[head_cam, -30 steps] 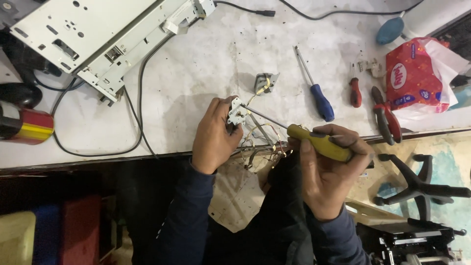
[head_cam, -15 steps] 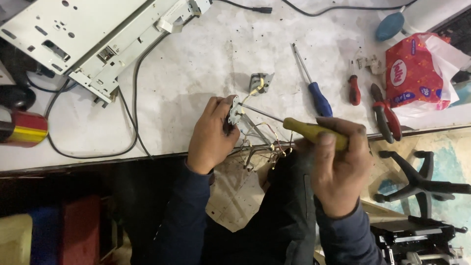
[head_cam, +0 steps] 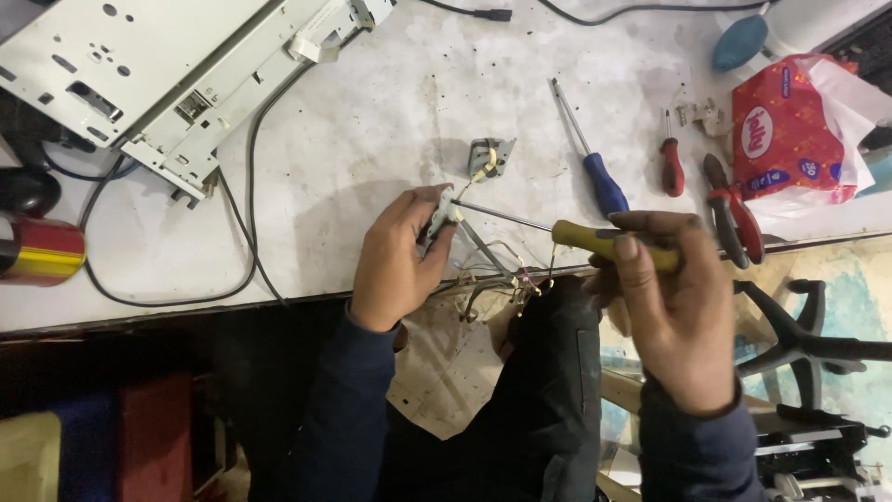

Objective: The person cleans a workbench with a spray bottle and cloth, then picks up small components and wires. They use a screwdriver to adjust screws on a small motor or switch assembly, manipulating the wires and component while seated at the bench.

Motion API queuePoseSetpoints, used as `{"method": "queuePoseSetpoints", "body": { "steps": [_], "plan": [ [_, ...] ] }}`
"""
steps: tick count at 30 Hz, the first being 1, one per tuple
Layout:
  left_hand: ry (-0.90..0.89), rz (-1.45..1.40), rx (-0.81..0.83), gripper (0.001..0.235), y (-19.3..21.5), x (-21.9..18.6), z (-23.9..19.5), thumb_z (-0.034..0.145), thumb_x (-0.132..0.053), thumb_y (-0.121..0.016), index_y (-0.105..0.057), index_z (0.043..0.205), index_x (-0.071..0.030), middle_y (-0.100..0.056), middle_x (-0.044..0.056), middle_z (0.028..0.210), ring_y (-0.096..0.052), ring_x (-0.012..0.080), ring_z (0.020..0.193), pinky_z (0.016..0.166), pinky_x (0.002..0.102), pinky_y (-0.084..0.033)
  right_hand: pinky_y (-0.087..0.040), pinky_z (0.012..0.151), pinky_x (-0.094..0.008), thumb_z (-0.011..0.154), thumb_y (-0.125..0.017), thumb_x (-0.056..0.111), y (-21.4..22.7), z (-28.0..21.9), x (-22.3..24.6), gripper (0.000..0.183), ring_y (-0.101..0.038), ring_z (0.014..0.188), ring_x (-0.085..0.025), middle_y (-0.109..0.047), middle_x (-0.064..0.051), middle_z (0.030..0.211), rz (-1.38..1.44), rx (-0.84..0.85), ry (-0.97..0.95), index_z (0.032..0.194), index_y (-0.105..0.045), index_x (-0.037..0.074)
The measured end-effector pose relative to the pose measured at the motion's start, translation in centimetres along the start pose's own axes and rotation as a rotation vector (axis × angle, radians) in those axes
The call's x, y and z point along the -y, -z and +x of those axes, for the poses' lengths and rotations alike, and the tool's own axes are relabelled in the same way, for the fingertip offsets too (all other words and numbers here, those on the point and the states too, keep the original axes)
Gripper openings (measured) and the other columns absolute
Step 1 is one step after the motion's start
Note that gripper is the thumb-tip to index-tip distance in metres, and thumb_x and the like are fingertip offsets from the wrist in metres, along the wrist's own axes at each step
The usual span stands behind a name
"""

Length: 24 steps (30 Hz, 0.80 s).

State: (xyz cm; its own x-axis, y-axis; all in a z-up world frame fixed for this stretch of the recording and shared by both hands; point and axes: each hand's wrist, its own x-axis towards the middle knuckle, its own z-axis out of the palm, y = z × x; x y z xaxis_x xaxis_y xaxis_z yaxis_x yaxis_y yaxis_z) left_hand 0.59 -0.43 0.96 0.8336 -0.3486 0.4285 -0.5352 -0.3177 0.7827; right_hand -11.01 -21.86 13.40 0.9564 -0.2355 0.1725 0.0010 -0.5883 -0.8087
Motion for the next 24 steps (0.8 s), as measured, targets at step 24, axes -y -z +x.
{"method": "queuePoseSetpoints", "body": {
  "steps": [24],
  "plan": [
    [-0.054, 0.013, -0.010, 0.018, -0.7, 1.3, 0.0, 0.097, -0.004, -0.067, -0.065, 0.108, 0.010, -0.066, 0.019, 0.118, -0.065, 0.0328, 0.117, 0.129, 0.050, -0.027, -0.053, 0.068, -0.035, 0.103, -0.051, 0.003, 2.5, 0.6, -1.2, 0.028, -0.067, 0.091, -0.029, -0.059, -0.019, 0.120, -0.419, 0.251, 0.556, 0.131, -0.054, 0.003]
  ]
}}
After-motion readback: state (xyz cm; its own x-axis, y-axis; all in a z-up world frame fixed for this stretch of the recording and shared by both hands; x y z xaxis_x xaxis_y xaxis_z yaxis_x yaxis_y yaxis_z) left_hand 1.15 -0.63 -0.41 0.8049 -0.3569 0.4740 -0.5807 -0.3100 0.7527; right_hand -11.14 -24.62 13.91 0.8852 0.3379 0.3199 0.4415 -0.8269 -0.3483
